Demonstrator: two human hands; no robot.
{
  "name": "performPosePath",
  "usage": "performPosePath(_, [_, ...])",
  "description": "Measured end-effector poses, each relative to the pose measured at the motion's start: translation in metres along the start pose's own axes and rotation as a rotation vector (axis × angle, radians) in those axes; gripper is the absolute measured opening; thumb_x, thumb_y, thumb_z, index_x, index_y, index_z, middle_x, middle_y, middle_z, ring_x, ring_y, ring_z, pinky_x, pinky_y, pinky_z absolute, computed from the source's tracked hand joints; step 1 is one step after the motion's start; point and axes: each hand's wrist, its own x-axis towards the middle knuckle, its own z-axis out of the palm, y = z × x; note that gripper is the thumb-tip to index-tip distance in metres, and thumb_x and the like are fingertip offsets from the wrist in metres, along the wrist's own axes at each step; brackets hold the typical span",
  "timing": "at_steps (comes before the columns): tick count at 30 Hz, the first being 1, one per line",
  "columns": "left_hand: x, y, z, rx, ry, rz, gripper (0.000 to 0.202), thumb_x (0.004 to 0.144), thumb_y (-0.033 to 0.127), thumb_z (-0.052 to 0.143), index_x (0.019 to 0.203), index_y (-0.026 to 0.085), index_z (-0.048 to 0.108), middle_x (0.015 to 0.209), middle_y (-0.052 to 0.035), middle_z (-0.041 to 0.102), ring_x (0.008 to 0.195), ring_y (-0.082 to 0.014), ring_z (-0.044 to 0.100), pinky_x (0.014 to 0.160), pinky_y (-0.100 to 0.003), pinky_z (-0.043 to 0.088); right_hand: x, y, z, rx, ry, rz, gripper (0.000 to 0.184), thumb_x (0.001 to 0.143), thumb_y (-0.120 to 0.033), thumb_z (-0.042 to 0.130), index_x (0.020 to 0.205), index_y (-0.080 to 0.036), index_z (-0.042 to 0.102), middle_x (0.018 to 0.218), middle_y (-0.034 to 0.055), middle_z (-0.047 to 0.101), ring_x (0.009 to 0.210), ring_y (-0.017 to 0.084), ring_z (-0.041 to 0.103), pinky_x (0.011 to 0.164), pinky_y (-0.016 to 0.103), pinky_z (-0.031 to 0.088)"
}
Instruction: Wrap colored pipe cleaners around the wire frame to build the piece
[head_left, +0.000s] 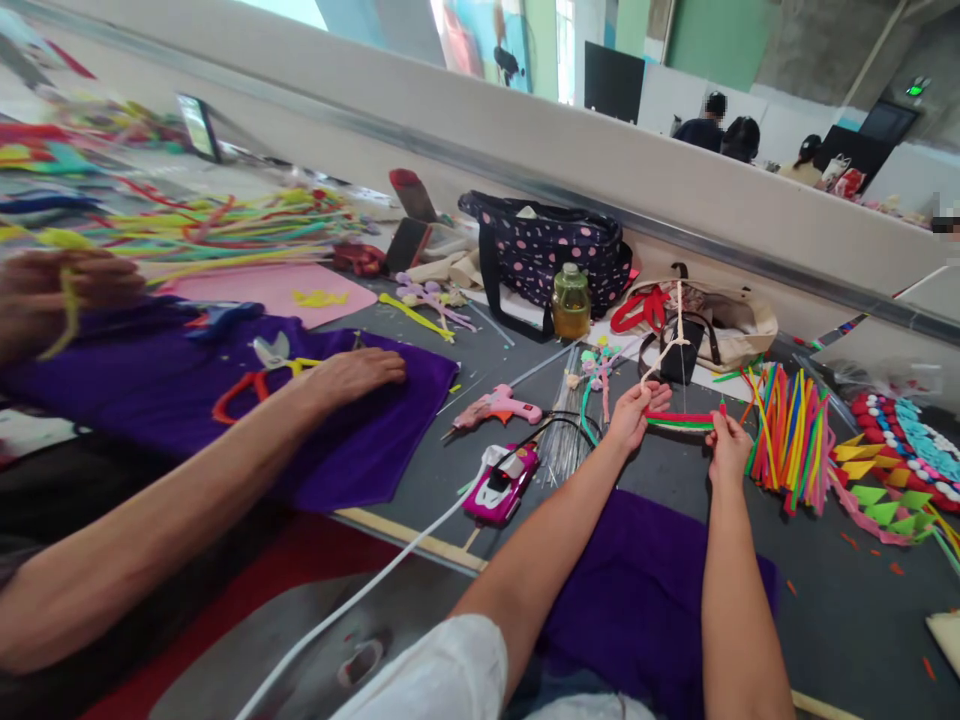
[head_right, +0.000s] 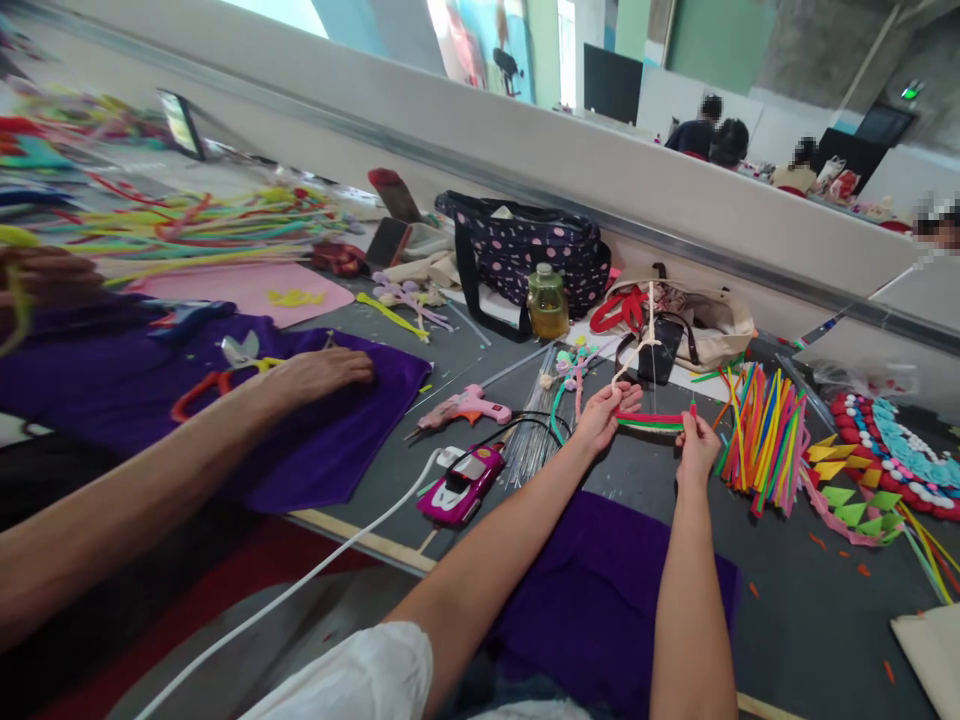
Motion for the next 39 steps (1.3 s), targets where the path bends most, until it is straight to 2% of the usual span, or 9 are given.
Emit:
performPosePath(7, [-0.001, 0.006, -0.003, 0.105, 0.033, 0.005, 0.028, 0.073, 0.027, 0.076, 0.093, 0.010, 0.066, 0.076, -0.0063, 0.071, 0.062, -0.0133, 0.068, 0.070, -0.030, 0.056, 0.006, -0.006, -0.011, 0.006, -0.083, 0.005, 0.037, 0.059, -0.046, 0.077, 0.081, -0.017, 0.072, 0.071, -0.0002, 0.066, 0.043, 0.004, 0.039, 0.040, 0.019, 0.035])
performPosePath(10, [-0.004, 0.010, 0.000, 0.132, 0.050, -0.020, 0.028, 0.071, 0.026, 0.077, 0.090, 0.011, 0.065, 0.075, -0.0063, 0.071, 0.063, -0.0142, 0.068, 0.068, -0.029, 0.056, 0.009, -0.008, -0.014, 0.025, -0.067, 0.011, 0.034, 0.058, -0.044, 0.077, 0.078, -0.018, 0.072, 0.071, -0.0002, 0.068, 0.043, 0.005, 0.041, 0.043, 0.021, 0.038])
performPosePath(14, [-0.011, 0.018, 0.008, 0.202, -0.143, -0.134, 0.041, 0.075, 0.038, 0.073, 0.104, 0.010, 0.064, 0.088, -0.0129, 0.073, 0.071, -0.0202, 0.071, 0.067, -0.031, 0.056, 0.016, -0.018, -0.022, 0.067, -0.084, 0.061, 0.032, 0.063, -0.047, 0.074, 0.077, -0.018, 0.072, 0.060, -0.0016, 0.065, 0.045, 0.009, 0.048, 0.046, 0.022, 0.040])
performPosePath(16, [-0.014, 0.020, 0.012, 0.225, -0.196, -0.118, 0.049, 0.076, 0.046, 0.070, 0.110, 0.011, 0.063, 0.089, -0.0129, 0.073, 0.068, -0.0202, 0.071, 0.063, -0.030, 0.056, 0.020, -0.025, -0.028, 0.026, -0.107, 0.082, 0.034, 0.065, -0.049, 0.073, 0.075, -0.017, 0.072, 0.059, -0.0002, 0.066, 0.046, 0.010, 0.050, 0.045, 0.023, 0.039])
performPosePath(20, [-0.013, 0.020, 0.014, 0.304, -0.127, -0.044, 0.047, 0.073, 0.046, 0.073, 0.102, 0.009, 0.065, 0.070, -0.0067, 0.070, 0.052, -0.0157, 0.066, 0.053, -0.025, 0.052, 0.023, -0.033, -0.035, -0.016, -0.158, 0.137, 0.036, 0.064, -0.050, 0.077, 0.074, -0.016, 0.072, 0.063, 0.0016, 0.068, 0.045, 0.010, 0.052, 0.041, 0.022, 0.038])
performPosePath(24, [-0.008, 0.018, 0.010, 0.222, -0.020, 0.014, 0.044, 0.072, 0.043, 0.074, 0.100, 0.010, 0.065, 0.074, -0.0076, 0.071, 0.062, -0.0168, 0.069, 0.063, -0.028, 0.055, 0.017, -0.033, -0.033, 0.154, -0.184, 0.159, 0.043, 0.067, -0.060, 0.072, 0.082, -0.019, 0.070, 0.067, 0.0018, 0.070, 0.049, 0.011, 0.058, 0.042, 0.021, 0.043])
performPosePath(29, [-0.007, 0.017, 0.008, 0.143, 0.021, 0.067, 0.043, 0.073, 0.038, 0.076, 0.105, 0.011, 0.064, 0.080, -0.0088, 0.073, 0.070, -0.0181, 0.071, 0.070, -0.030, 0.057, 0.006, -0.030, -0.025, 0.009, -0.282, 0.181, 0.042, 0.063, -0.052, 0.077, 0.087, -0.018, 0.069, 0.081, 0.0063, 0.073, 0.058, 0.017, 0.067, 0.043, 0.023, 0.050])
performPosePath(33, [-0.010, 0.017, 0.008, 0.194, 0.000, 0.047, 0.042, 0.072, 0.033, 0.077, 0.106, 0.010, 0.064, 0.086, -0.0109, 0.073, 0.073, -0.0186, 0.072, 0.070, -0.029, 0.057, 0.005, -0.027, -0.022, -0.018, -0.211, 0.086, 0.038, 0.062, -0.050, 0.078, 0.078, -0.017, 0.067, 0.071, 0.0049, 0.072, 0.052, 0.015, 0.065, 0.045, 0.024, 0.052])
performPosePath(39, [-0.011, 0.018, 0.001, 0.193, 0.025, -0.060, 0.032, 0.076, 0.029, 0.073, 0.101, 0.010, 0.066, 0.094, -0.0133, 0.073, 0.078, -0.0194, 0.072, 0.070, -0.029, 0.058, 0.006, -0.027, -0.026, -0.045, -0.231, 0.058, 0.036, 0.063, -0.049, 0.077, 0.073, -0.017, 0.065, 0.069, 0.0045, 0.070, 0.050, 0.013, 0.062, 0.047, 0.023, 0.050])
